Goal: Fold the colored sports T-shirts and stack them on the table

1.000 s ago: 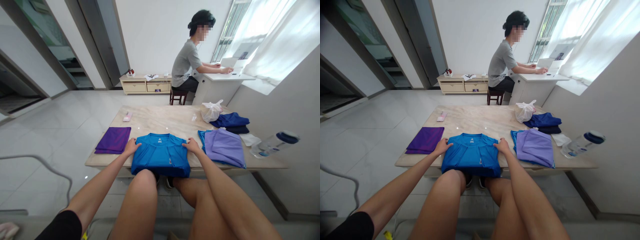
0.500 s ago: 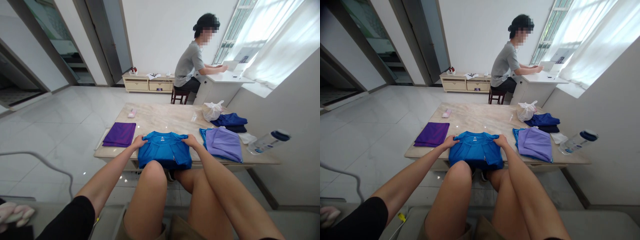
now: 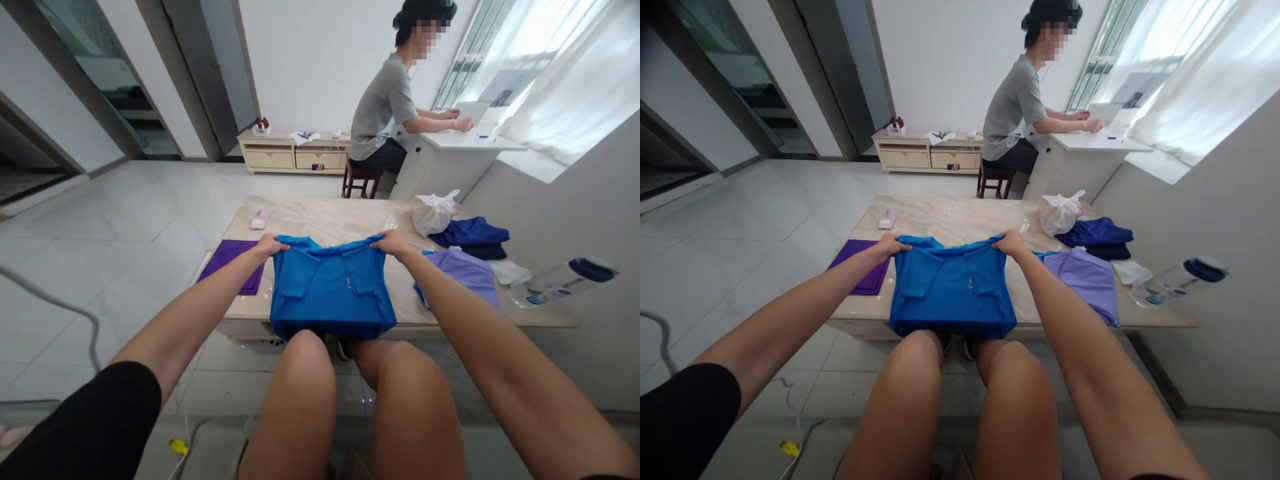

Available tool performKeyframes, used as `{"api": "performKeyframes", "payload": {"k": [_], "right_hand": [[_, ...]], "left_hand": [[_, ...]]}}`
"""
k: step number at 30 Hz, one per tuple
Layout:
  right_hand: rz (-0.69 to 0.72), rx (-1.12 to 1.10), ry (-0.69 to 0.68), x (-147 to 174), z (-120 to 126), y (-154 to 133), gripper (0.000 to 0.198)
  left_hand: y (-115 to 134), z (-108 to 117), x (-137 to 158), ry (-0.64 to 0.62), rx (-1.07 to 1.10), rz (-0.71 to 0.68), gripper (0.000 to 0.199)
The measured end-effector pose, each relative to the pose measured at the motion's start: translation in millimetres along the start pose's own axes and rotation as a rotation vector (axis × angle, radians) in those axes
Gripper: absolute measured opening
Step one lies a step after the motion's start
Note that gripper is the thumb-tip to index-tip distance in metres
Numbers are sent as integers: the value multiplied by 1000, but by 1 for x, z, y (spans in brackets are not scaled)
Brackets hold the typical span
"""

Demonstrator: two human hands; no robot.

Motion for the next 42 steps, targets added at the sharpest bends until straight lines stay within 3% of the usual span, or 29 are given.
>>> {"api": "performKeyframes", "payload": {"k": [4,7,9,12,16,19,21,27,32,34,37,42], "right_hand": [[189,-31,369,-80,41,-29,22],[535,-85,611,-110,77,-61,31],[647,-78,674,-106,87,-68,32],[676,-59,635,-67,68,-46,19],[615,47,339,-5,-1,36,11],[494,138,201,23,-35,95,15],[473,204,148,34,-39,114,17],[505,486,33,61,-21,99,21],[556,578,24,82,-42,71,40],[555,602,35,82,-57,69,43],[542,577,56,70,-68,73,35],[548,508,96,52,-52,79,33]], "left_hand": [[68,10,-77,139,57,-179,38],[128,34,-116,339,51,-632,40],[141,41,-120,426,-39,-832,56],[107,28,-92,422,-145,-908,46],[10,-16,-22,246,-224,-853,7],[-50,-35,10,125,-329,-735,11],[-69,-37,17,64,-397,-670,11],[-58,-32,21,-63,-602,-634,19],[-44,-42,18,-23,-709,-672,37],[-43,-50,8,-30,-707,-693,43],[-43,-61,-12,-64,-678,-718,34],[-35,-52,-34,3,-598,-765,23]]}}
Point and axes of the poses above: each hand's wrist, its own x-axis away from the middle knuckle, its own z-axis out of the back of the hand, y = z × x, the point moved 5 cm from there along -x, towards the middle knuckle, and after that the axes turned 3 degrees about y, right-handed, at the moved point
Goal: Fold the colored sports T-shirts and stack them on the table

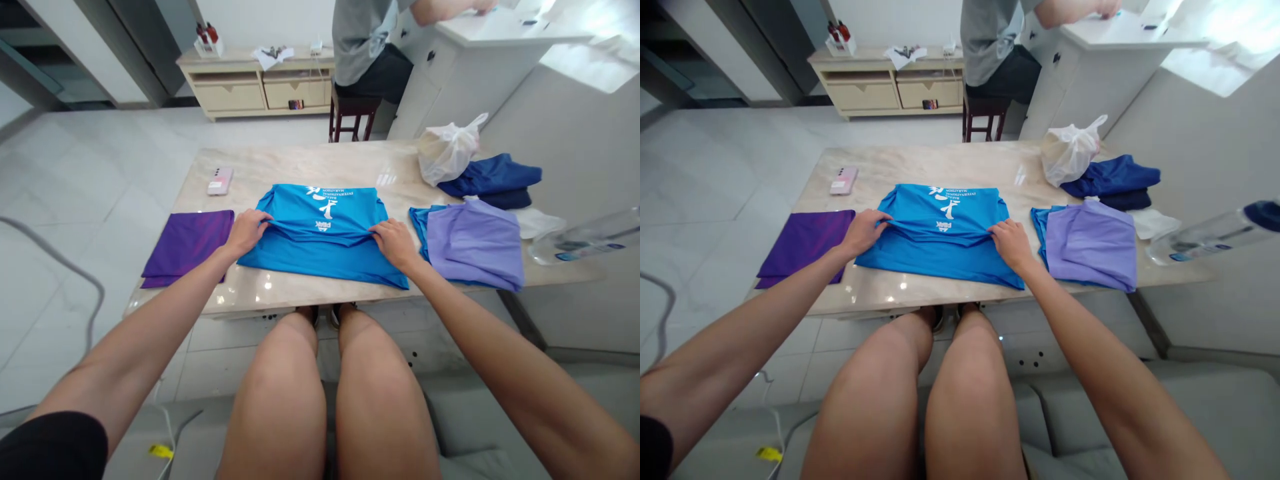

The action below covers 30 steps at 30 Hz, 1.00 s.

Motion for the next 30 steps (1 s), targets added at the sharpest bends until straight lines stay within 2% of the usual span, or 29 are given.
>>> {"api": "performKeyframes", "payload": {"k": [3,7,10,13,16,19,21,24,27,30], "right_hand": [[8,-37,15,7,14,-3,32],[-47,4,-14,44,29,-25,28],[-179,30,-83,79,28,-40,31],[-239,3,-195,103,18,-55,34],[-298,-26,-238,107,9,-65,39],[-328,-101,-245,98,-1,-69,37],[-274,-170,-255,91,-10,-70,27],[-117,-322,-237,89,-21,-68,14],[56,-458,-138,96,-17,-61,16],[161,-447,-19,102,-4,-56,21]], "left_hand": [[3,18,12,55,15,-16,23],[19,35,58,43,-53,41,23],[26,34,97,-16,-100,198,35],[28,25,124,-138,-111,295,45],[23,20,130,-206,-106,341,52],[14,18,122,-253,-68,352,50],[7,16,114,-256,-58,323,42],[3,12,108,-238,-20,189,29],[6,13,108,-191,42,43,25],[9,18,112,-128,79,2,30]]}}
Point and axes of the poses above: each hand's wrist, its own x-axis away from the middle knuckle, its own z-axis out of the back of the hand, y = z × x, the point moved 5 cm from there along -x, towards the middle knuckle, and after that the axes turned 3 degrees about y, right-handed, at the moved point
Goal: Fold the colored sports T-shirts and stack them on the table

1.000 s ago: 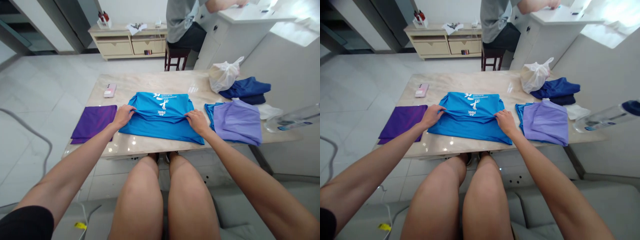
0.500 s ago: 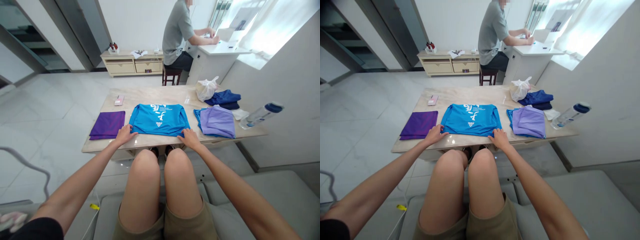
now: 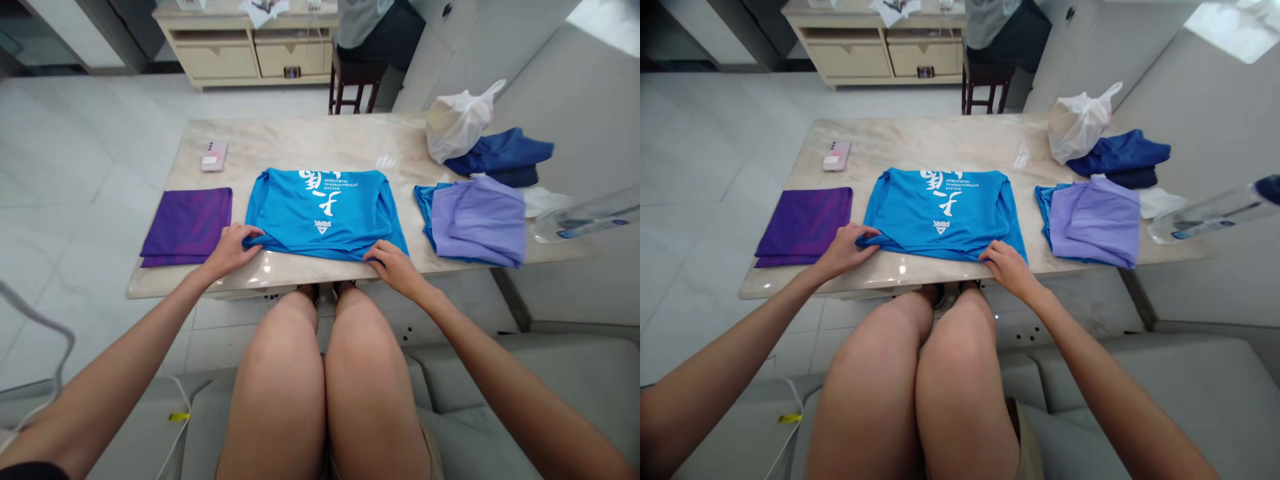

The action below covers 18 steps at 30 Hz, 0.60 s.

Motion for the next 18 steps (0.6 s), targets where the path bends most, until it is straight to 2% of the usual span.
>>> {"api": "performKeyframes", "payload": {"k": [5,7,10,12,15,18], "right_hand": [[45,150,37,4,10,-10,27],[32,190,-31,8,11,-15,26],[-23,227,-202,18,16,-21,22],[-91,245,-242,22,25,-23,20],[-211,269,-181,20,43,-25,22],[-332,306,-133,11,50,-24,23]], "left_hand": [[2,5,26,51,-46,9,23],[6,9,46,46,-87,16,22],[16,18,76,-4,-119,16,17],[25,25,88,-22,-109,20,17],[37,34,84,-20,-74,57,22],[46,37,64,-21,-40,147,24]]}}
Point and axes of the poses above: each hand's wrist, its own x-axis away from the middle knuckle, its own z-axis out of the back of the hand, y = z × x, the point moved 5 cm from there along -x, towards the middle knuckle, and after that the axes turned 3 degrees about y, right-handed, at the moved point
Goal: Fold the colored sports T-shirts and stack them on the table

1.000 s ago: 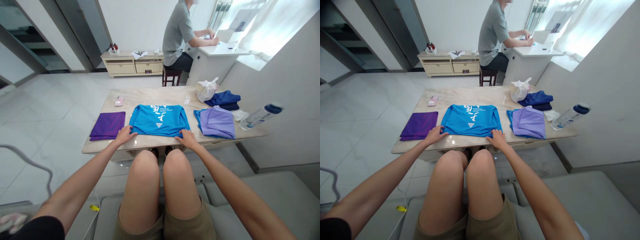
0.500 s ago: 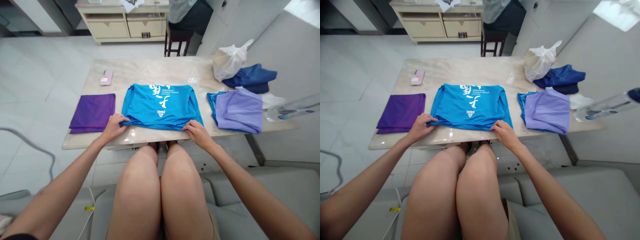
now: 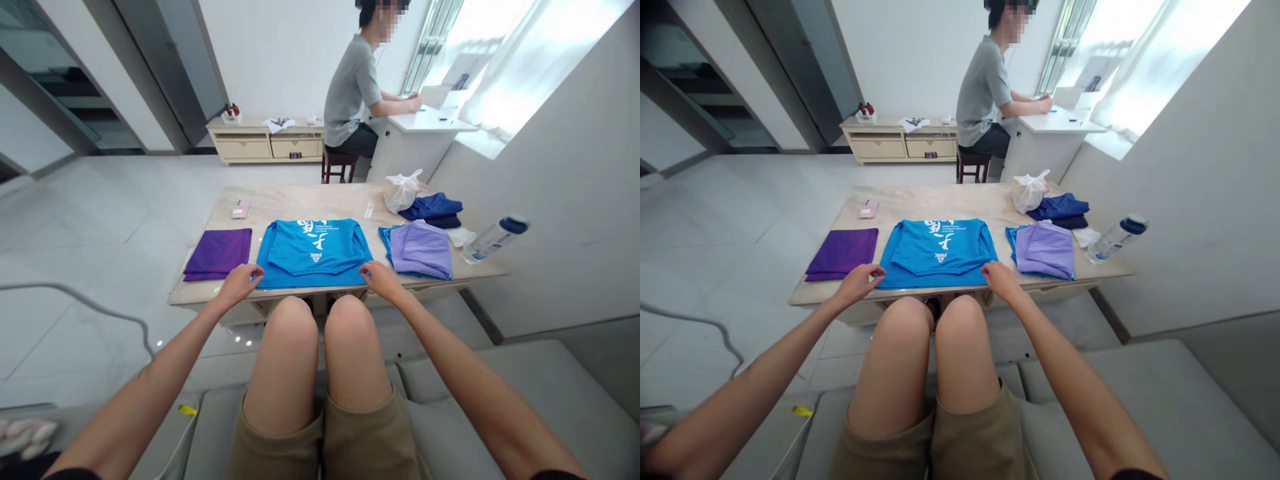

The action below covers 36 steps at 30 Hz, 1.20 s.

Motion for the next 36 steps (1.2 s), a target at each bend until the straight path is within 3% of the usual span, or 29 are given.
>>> {"api": "performKeyframes", "payload": {"k": [4,10,14,18,23,27,30,33,36], "right_hand": [[-163,-10,52,-16,-9,9,27],[-428,43,166,-45,-35,43,41],[-396,95,188,-62,-40,45,44],[-317,50,219,-72,-32,34,35],[-419,-64,224,-52,-19,23,38],[-482,-96,69,-11,-16,13,44],[-428,-288,70,22,-2,-7,49],[-228,-638,30,47,22,-51,51],[-60,-725,-28,67,51,-101,59]], "left_hand": [[8,-11,-25,-10,19,139,29],[-12,-36,-55,12,-123,504,53],[-10,-39,-76,46,-144,432,44],[-10,-37,-75,108,-83,407,33],[-17,-31,-53,171,90,482,29],[-1,-16,-18,196,156,512,24],[36,2,19,214,328,387,31],[86,21,59,117,478,210,41],[128,39,96,143,345,129,43]]}}
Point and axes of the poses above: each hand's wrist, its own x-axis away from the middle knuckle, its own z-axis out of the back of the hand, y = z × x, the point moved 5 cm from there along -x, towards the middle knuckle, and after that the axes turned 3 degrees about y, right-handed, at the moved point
